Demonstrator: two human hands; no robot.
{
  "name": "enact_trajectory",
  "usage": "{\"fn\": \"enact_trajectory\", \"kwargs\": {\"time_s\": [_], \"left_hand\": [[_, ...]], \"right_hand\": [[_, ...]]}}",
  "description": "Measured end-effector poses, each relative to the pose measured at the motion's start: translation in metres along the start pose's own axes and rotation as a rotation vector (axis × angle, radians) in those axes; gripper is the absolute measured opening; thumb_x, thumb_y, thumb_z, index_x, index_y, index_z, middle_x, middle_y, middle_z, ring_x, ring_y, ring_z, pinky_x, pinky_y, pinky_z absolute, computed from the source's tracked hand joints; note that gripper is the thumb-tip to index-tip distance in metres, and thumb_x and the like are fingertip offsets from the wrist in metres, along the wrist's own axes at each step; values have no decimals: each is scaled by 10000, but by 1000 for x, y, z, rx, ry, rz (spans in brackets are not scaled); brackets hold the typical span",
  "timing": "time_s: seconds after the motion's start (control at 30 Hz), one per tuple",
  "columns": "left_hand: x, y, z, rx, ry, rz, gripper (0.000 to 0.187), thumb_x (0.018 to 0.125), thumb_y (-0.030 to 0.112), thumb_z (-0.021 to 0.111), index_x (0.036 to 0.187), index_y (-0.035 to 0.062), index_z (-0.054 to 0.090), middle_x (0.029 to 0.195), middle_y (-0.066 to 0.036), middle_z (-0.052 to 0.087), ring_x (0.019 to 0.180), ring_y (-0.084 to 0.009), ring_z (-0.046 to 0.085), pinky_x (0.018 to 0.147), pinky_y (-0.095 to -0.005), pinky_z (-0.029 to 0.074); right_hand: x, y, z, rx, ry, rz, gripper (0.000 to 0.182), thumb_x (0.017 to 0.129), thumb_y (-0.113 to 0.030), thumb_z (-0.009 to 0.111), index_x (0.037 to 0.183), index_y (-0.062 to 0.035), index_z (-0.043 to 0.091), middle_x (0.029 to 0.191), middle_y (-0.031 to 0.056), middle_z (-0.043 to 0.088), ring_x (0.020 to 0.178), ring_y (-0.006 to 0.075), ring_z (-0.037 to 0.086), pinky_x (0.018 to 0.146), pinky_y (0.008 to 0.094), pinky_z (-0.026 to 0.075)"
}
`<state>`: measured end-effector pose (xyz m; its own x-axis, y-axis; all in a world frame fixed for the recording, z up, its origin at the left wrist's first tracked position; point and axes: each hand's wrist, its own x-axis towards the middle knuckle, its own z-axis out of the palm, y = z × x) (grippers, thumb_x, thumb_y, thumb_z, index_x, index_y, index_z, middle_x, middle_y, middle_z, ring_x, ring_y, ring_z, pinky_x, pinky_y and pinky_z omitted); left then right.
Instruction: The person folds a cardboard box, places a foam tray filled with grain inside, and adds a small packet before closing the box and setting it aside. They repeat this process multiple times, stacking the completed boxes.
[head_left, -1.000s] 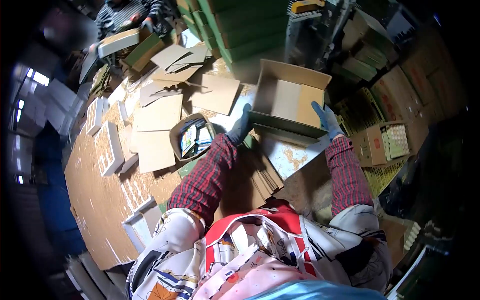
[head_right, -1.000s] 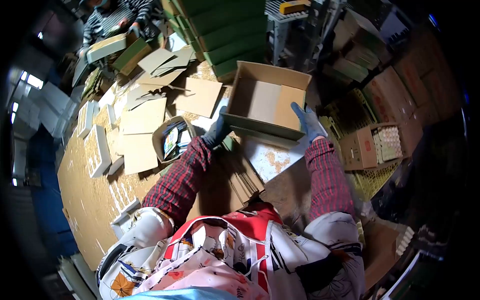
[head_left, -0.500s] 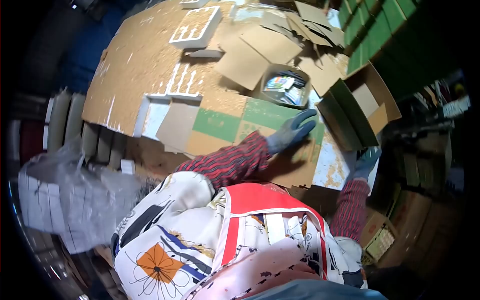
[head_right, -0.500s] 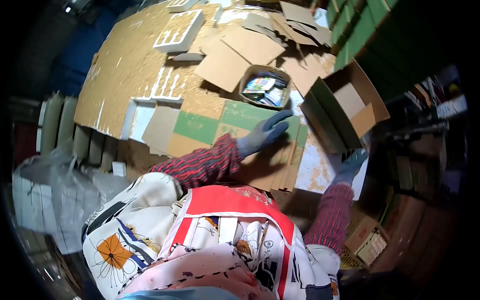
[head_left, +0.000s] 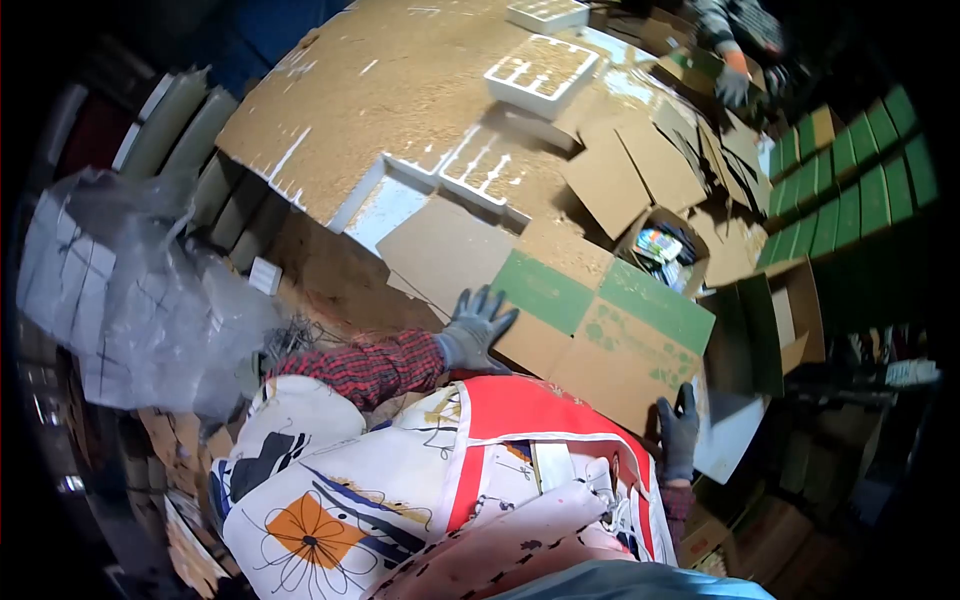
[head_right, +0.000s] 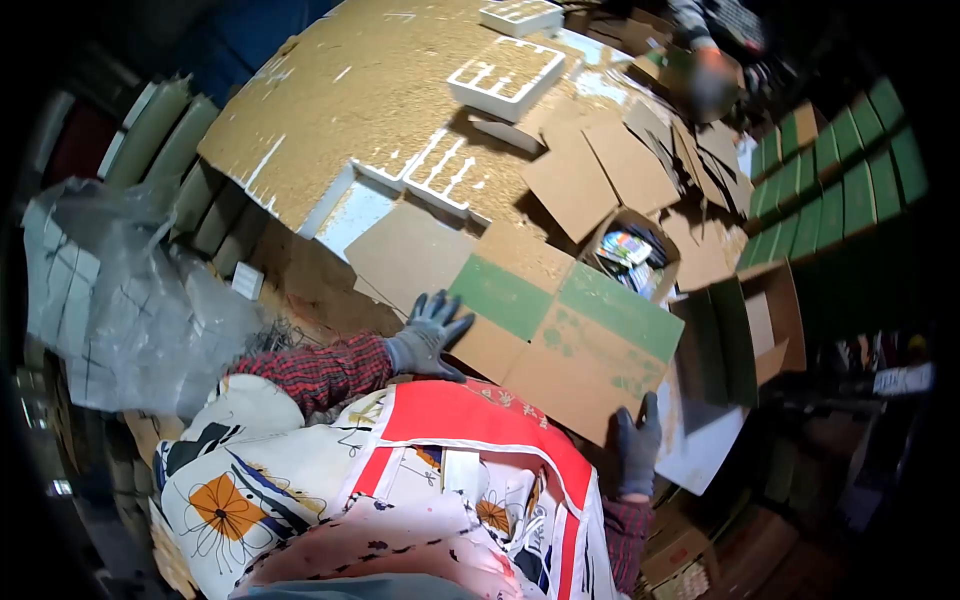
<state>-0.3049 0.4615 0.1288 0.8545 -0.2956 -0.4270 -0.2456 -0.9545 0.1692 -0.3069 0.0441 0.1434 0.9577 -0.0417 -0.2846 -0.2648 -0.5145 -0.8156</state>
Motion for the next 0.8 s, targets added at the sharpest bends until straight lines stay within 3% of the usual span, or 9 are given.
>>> {"fn": "enact_trajectory", "kwargs": {"time_s": [0.07,0.13,0.2,0.27,0.33,0.4,0.47,0.6,0.8], "left_hand": [[-6,-7,-13,82,294,225,1047,659,517,802,1502,114,331,1517,-249,315,1412,-445,283,1150,-528,261],[13,-19,-18,205,576,467,895,640,268,778,1444,150,402,1411,-146,463,1246,-333,506,1031,-487,433],[-16,-8,-113,75,149,521,807,729,274,732,1452,157,392,1396,-133,481,1202,-319,542,963,-469,490],[-43,-4,-158,-168,98,572,727,813,278,675,1465,157,379,1396,-148,486,1203,-314,551,930,-465,512],[-34,-8,-157,-387,-26,714,713,875,361,662,1473,116,362,1429,-183,464,1285,-352,484,1024,-444,444],[-5,-11,-145,-527,-177,799,755,873,415,685,1471,90,359,1445,-196,450,1322,-363,448,1076,-426,395],[6,-13,-140,-833,-246,847,789,866,423,708,1467,44,366,1437,-163,461,1348,-245,401,1133,-370,298],[4,-38,-111,-1831,-440,687,732,837,181,662,1480,17,352,1502,-122,405,1390,-190,355,1159,-354,268],[7,-6,-121,-1942,259,604,571,835,10,634,1388,22,496,1492,-94,435,1410,-190,356,1165,-357,285]], "right_hand": [[-1,-22,-23,278,0,148,514,844,-37,629,1324,100,504,1099,83,610,843,128,557,759,266,471],[20,-16,-45,413,-38,-65,484,897,-121,609,1326,81,517,1154,108,619,940,173,584,847,302,477],[35,-32,-63,870,-103,-42,481,952,-240,584,1333,49,532,1219,140,629,1061,228,613,952,338,473],[51,-57,-75,1238,-226,-36,516,997,-356,487,1364,5,521,1321,164,590,1210,288,567,1053,397,431],[75,-94,-55,1268,-848,-371,616,1025,-441,418,1454,0,403,1465,134,462,1364,281,405,1146,406,313],[124,-58,9,486,168,-551,669,1029,-393,471,1510,27,270,1523,158,365,1407,272,337,1158,375,274],[126,-120,62,105,359,-558,711,1027,-291,516,1518,79,159,1545,206,285,1405,264,320,1146,348,271],[96,-155,58,320,281,-508,770,968,-266,608,1497,113,197,1521,230,309,1364,265,351,1127,340,289],[15,-174,25,186,337,-454,600,900,-156,673,1414,41,435,1370,175,504,1191,260,527,1016,329,415]]}}
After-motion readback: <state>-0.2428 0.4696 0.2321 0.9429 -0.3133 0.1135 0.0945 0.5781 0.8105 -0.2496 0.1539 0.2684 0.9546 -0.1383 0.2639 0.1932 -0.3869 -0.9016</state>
